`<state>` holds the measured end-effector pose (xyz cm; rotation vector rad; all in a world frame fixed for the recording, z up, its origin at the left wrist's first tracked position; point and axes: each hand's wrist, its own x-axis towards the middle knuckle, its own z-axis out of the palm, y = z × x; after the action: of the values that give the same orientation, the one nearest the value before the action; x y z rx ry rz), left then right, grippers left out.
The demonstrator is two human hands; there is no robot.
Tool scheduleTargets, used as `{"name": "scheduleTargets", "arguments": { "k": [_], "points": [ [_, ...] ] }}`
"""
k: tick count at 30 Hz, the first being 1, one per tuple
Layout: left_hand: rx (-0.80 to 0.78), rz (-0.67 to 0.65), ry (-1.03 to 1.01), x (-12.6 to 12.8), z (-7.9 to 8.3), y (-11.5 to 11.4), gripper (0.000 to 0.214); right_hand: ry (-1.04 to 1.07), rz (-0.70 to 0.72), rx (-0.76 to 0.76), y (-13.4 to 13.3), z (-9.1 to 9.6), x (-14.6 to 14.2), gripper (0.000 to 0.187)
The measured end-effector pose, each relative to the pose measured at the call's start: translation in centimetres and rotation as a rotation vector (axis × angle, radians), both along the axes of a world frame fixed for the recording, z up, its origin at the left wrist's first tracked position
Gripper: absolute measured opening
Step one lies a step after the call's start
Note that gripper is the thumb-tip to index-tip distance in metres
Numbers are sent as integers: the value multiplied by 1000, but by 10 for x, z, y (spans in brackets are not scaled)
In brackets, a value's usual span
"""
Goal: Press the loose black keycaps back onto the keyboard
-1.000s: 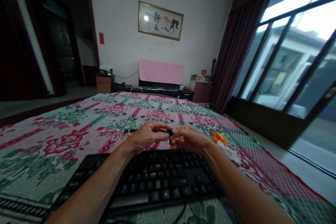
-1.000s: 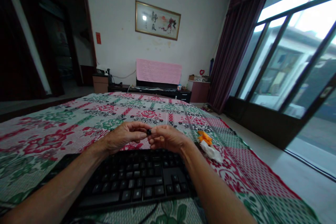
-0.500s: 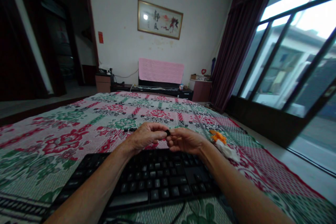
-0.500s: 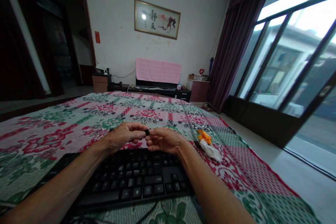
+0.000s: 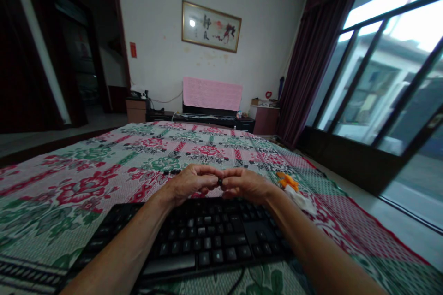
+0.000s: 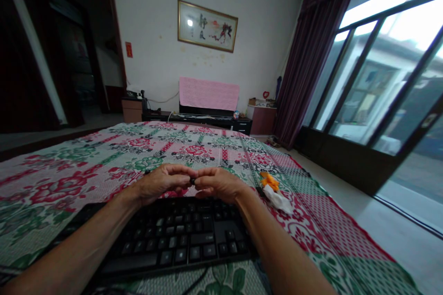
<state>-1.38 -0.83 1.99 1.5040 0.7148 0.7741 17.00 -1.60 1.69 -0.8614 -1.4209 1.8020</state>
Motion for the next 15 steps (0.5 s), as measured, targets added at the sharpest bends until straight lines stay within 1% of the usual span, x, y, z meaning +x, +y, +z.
{"name": "scheduleTargets", "arguments": {
  "k": [5, 9, 15],
  "points": [
    [-8, 35, -9, -1, -1, 2, 31, -167, -34, 156, 2, 0, 0, 26],
    [-14, 47, 12, -1, -2, 3, 31, -255, -39, 267, 1, 1, -1, 23],
    [-45, 42, 11, -1, -6, 4, 29, -319, -37, 301, -2, 4, -3, 21]
  ]
}}
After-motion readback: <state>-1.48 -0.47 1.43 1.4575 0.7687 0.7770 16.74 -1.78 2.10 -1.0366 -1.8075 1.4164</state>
